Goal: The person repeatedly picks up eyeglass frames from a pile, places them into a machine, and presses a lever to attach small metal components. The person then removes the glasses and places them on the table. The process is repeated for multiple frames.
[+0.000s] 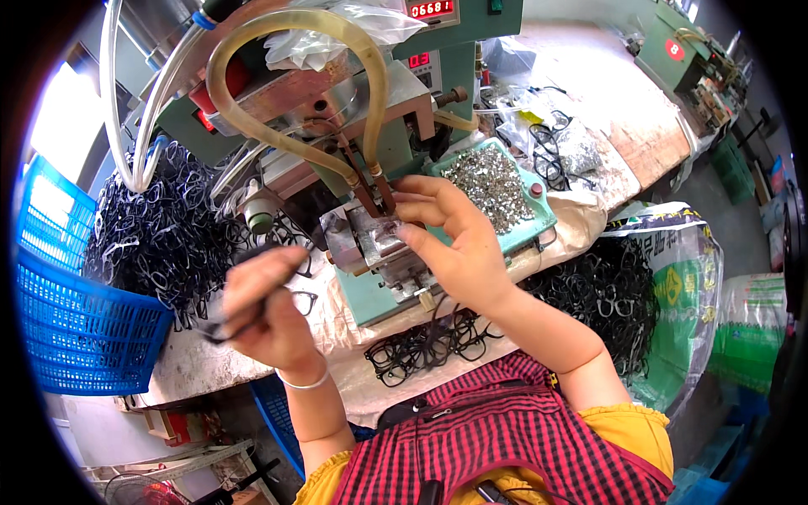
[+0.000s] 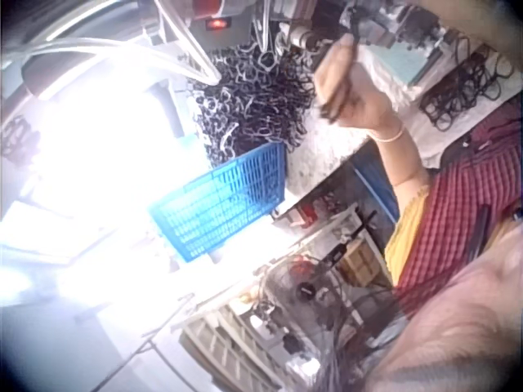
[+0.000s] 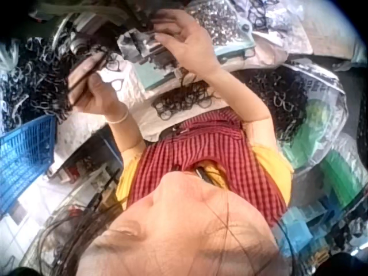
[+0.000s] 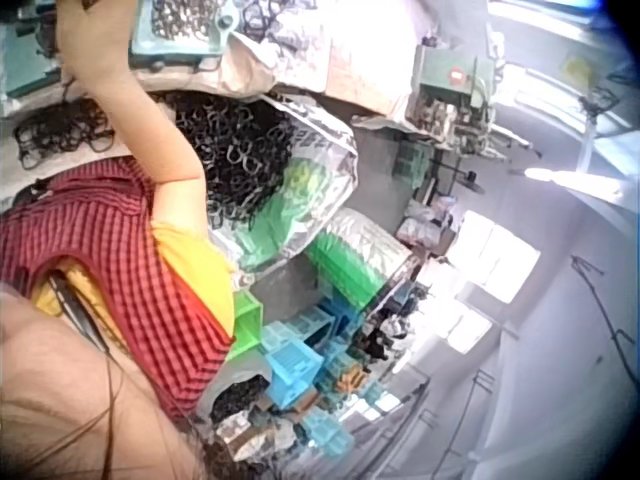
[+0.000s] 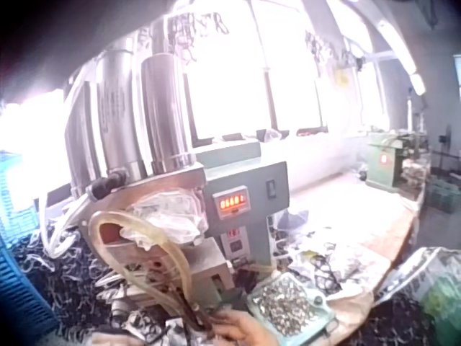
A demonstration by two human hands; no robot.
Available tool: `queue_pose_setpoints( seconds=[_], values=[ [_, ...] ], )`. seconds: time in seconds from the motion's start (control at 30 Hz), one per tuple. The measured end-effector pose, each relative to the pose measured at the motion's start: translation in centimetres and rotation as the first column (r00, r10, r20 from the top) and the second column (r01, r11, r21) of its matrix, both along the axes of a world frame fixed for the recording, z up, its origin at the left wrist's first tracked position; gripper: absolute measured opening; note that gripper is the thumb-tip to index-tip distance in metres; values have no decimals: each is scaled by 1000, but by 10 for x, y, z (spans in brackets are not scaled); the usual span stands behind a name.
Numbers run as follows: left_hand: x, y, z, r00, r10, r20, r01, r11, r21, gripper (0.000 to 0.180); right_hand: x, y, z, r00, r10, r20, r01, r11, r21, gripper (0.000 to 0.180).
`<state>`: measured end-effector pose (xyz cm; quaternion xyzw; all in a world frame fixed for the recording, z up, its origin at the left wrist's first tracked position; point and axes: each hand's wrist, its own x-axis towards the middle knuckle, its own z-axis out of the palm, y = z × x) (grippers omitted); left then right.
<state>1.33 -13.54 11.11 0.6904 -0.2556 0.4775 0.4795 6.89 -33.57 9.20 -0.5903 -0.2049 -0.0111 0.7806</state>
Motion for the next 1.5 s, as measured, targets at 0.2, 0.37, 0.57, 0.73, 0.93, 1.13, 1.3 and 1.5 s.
queue_pose_setpoints(
  seconds=[0.2,0.37,0.57,0.73,0.93,1.13,1.3,1.5],
  values=[
    [-6,-34,-14,995,64,-82,-14,865,502,25,58,-64,-59,792,-200,577,604,395,-692,24],
    [0,-35,-18,989,30,-147,51,851,523,27,70,-99,-101,738,-275,616,675,293,-677,18],
    [-5,-31,-15,979,29,-200,74,869,490,26,77,-95,-107,729,-316,607,684,345,-642,14],
    [-39,-35,-30,967,174,-185,-77,896,437,33,65,-96,-104,667,-425,611,744,422,-518,11],
    [-86,42,-44,748,610,-261,-638,769,-30,34,60,-121,-109,854,-488,-178,491,871,-31,16],
    [-69,120,-101,402,772,-493,-491,636,596,47,93,-66,-113,889,-439,-133,453,886,97,16],
    [-57,134,-177,427,655,-623,-445,752,487,25,77,-58,-93,888,-448,-104,446,894,-44,17],
    [-72,138,-171,484,656,-579,-629,721,290,13,26,-119,-96,698,-570,433,715,577,-394,13]
  ],
)
